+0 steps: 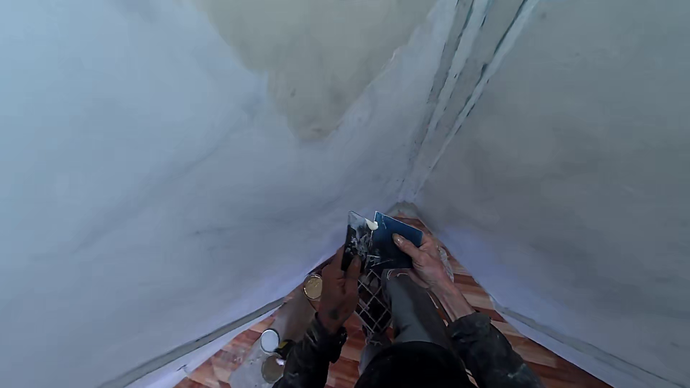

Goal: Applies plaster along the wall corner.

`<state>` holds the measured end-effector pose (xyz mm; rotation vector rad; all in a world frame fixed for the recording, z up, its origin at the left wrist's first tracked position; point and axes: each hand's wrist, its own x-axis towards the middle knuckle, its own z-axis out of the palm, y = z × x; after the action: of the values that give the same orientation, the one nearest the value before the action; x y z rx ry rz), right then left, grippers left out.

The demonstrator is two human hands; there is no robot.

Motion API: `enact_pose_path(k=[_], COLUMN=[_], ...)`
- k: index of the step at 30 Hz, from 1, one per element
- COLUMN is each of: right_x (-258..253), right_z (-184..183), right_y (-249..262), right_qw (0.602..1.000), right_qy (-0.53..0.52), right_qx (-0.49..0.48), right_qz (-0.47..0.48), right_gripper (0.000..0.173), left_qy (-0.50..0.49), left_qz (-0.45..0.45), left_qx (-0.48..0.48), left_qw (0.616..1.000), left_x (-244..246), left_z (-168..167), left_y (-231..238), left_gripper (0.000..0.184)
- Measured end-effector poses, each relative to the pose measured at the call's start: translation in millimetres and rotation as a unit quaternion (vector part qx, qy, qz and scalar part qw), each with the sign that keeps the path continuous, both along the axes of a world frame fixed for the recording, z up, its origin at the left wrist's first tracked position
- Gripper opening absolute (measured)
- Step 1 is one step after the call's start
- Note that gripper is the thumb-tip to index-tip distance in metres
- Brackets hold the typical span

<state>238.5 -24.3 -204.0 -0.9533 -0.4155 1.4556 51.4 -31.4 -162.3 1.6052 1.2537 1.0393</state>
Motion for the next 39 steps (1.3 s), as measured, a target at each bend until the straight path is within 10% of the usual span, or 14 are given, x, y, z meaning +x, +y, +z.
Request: enact_pose_path(k=[8, 17, 30, 39], right_x=[-32, 11, 47, 123], right_z=[-50, 49, 118, 115], right_y=[-49, -58, -13, 99], right_qw=[0.990, 0.966, 0.954, 0.857], right_qy=[0.054, 0.083, -0.027, -0.357], right_qx=[0.099, 0.145, 0.226, 0.281], right_qz=[-0.085, -0.197, -0.197, -0.242], right_gripper=[0.026, 0.019, 0.019, 0.024], left_qy=[0.263, 0.269, 0.330, 0.410], left_qz=[-0.113, 0.001, -0.017, 0.025], left_qx=[0.053, 0.387, 0.529, 0.617], left_qw=[0.957, 0.882, 0.782, 0.671], left_x=[-108, -198, -170, -173], left_z=[-57, 38, 67, 38], left_y=[-58, -21, 75, 150], left_gripper=[0.028, 0.025, 0.046, 0.056])
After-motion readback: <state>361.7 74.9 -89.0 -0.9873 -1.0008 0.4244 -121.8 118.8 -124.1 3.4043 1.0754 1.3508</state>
